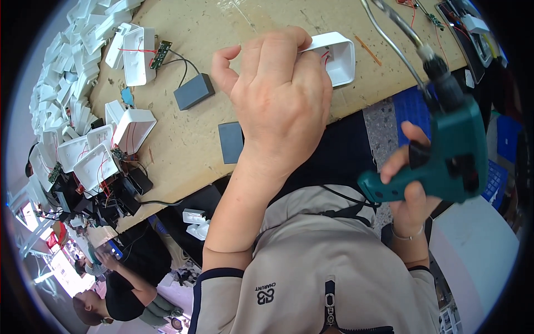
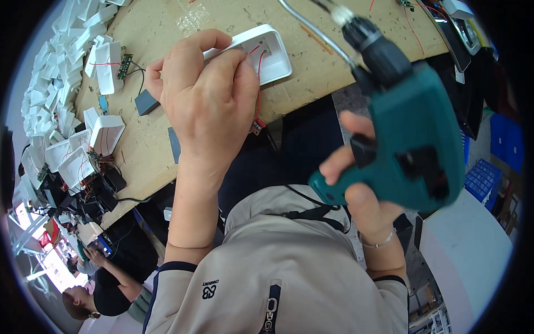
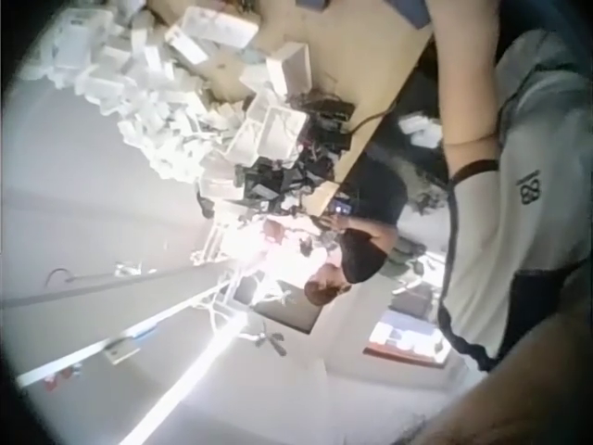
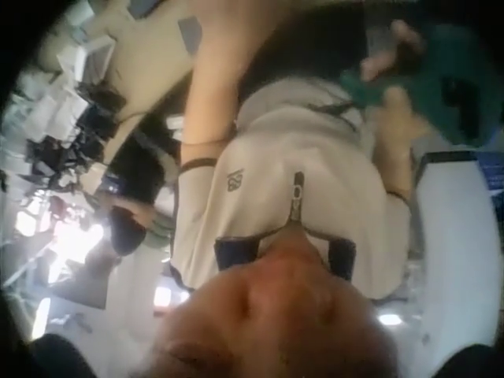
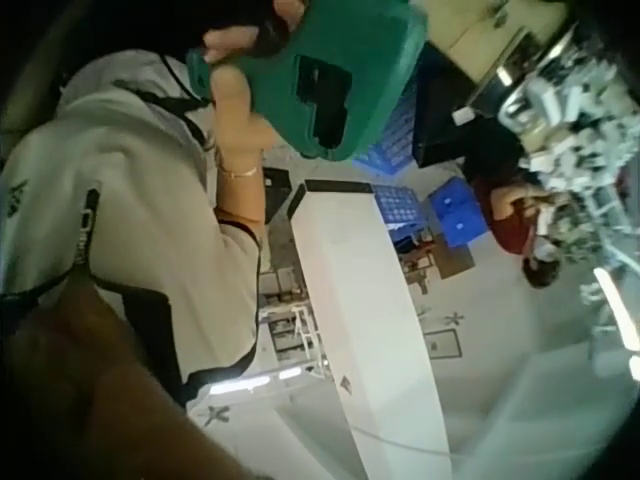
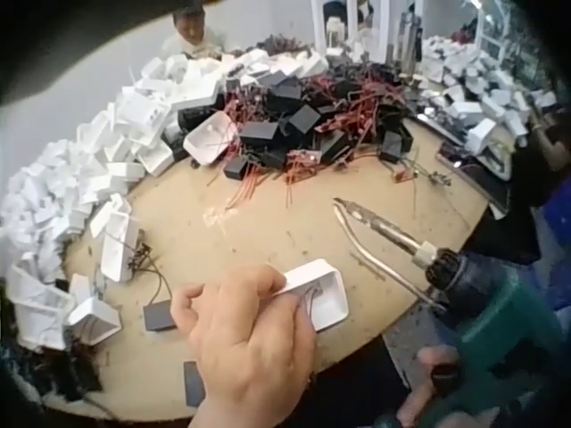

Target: Soldering components inside small white plastic boxes using a solder gun.

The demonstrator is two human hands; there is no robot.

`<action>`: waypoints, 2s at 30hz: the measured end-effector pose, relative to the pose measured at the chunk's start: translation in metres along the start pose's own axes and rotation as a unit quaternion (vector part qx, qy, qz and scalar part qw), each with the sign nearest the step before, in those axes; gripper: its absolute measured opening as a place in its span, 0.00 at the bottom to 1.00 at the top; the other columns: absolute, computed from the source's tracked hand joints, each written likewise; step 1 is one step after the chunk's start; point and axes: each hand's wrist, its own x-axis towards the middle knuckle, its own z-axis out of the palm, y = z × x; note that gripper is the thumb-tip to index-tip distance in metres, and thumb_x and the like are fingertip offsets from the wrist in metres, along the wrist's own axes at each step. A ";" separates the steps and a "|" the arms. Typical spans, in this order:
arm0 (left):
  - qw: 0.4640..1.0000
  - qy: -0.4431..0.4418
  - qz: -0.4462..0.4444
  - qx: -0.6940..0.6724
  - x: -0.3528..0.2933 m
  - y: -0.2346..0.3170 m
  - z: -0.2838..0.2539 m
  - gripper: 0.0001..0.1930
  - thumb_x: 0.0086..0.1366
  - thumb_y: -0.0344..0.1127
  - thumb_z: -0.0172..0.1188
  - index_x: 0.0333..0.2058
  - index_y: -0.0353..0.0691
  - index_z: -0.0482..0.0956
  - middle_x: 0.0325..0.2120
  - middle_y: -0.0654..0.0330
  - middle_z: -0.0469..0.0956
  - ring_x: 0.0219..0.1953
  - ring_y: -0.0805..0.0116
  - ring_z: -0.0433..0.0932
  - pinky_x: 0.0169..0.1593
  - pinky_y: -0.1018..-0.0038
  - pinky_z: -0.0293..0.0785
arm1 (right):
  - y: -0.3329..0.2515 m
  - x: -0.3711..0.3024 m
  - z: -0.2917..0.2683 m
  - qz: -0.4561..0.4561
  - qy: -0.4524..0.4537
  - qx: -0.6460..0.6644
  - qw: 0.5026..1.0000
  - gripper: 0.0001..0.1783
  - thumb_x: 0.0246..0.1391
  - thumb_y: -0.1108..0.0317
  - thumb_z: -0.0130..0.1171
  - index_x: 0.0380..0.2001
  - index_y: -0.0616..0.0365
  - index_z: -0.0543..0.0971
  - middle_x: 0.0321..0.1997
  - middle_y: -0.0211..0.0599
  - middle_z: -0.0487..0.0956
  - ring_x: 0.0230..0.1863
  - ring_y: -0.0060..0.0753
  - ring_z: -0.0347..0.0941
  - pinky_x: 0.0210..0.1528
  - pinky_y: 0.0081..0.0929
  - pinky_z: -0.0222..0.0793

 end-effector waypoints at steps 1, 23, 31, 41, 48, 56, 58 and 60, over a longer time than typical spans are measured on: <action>1.000 0.012 0.002 -0.002 0.000 -0.001 0.002 0.02 0.44 0.28 0.60 0.21 0.39 0.78 0.30 0.65 0.74 0.31 0.70 0.70 0.43 0.70 0.53 | -0.005 -0.006 -0.006 0.000 -0.002 -0.041 0.999 0.43 0.46 0.50 0.61 0.53 0.75 0.59 0.42 0.48 0.72 0.25 0.21 0.70 0.24 0.15 0.66; 1.000 0.002 0.010 0.014 -0.003 0.000 0.006 0.05 0.42 0.27 0.58 0.18 0.39 0.70 0.31 0.65 0.70 0.33 0.69 0.69 0.41 0.63 0.54 | -0.012 -0.027 -0.038 0.062 -0.163 -0.128 0.976 0.30 0.45 0.72 0.62 0.51 0.68 0.63 0.49 0.50 0.70 0.29 0.25 0.70 0.30 0.21 0.69; 1.000 0.003 0.010 0.005 -0.003 -0.002 0.006 0.04 0.44 0.27 0.61 0.22 0.39 0.76 0.31 0.65 0.72 0.31 0.70 0.68 0.40 0.69 0.52 | -0.015 -0.022 -0.034 0.078 -0.172 -0.139 0.972 0.28 0.45 0.72 0.61 0.49 0.68 0.64 0.44 0.45 0.70 0.29 0.24 0.70 0.30 0.21 0.68; 1.000 0.008 0.006 0.003 -0.003 -0.003 0.006 0.04 0.43 0.27 0.61 0.22 0.39 0.76 0.31 0.64 0.72 0.31 0.70 0.68 0.40 0.69 0.52 | -0.017 -0.020 -0.032 0.077 -0.176 -0.160 0.968 0.25 0.44 0.74 0.61 0.47 0.67 0.66 0.41 0.42 0.69 0.29 0.23 0.68 0.30 0.21 0.68; 1.000 0.004 0.002 -0.009 -0.003 -0.002 0.006 0.04 0.44 0.27 0.61 0.22 0.39 0.76 0.31 0.65 0.72 0.31 0.70 0.68 0.40 0.69 0.52 | -0.017 -0.024 -0.035 0.074 -0.185 -0.172 0.965 0.25 0.44 0.73 0.62 0.46 0.67 0.66 0.38 0.40 0.70 0.29 0.23 0.68 0.30 0.20 0.68; 1.000 0.003 -0.001 -0.002 -0.004 -0.003 0.006 0.04 0.44 0.27 0.61 0.22 0.39 0.76 0.31 0.65 0.72 0.31 0.70 0.68 0.41 0.68 0.51 | -0.026 -0.023 -0.028 0.084 -0.164 -0.178 0.967 0.32 0.44 0.70 0.62 0.52 0.69 0.63 0.50 0.52 0.70 0.29 0.25 0.70 0.30 0.19 0.68; 1.000 -0.006 0.005 0.009 -0.004 -0.003 0.005 0.04 0.44 0.27 0.61 0.22 0.39 0.76 0.31 0.65 0.72 0.31 0.70 0.68 0.41 0.68 0.51 | -0.027 -0.025 -0.028 0.094 -0.163 -0.173 0.967 0.34 0.44 0.68 0.63 0.54 0.69 0.61 0.53 0.55 0.68 0.29 0.25 0.71 0.30 0.18 0.69; 1.000 -0.004 0.002 0.007 -0.003 -0.002 0.006 0.04 0.44 0.28 0.61 0.21 0.40 0.76 0.31 0.66 0.72 0.31 0.70 0.68 0.40 0.68 0.51 | -0.031 -0.023 -0.016 0.108 -0.118 -0.152 0.975 0.25 0.44 0.71 0.63 0.46 0.66 0.67 0.40 0.45 0.71 0.28 0.24 0.70 0.29 0.19 0.68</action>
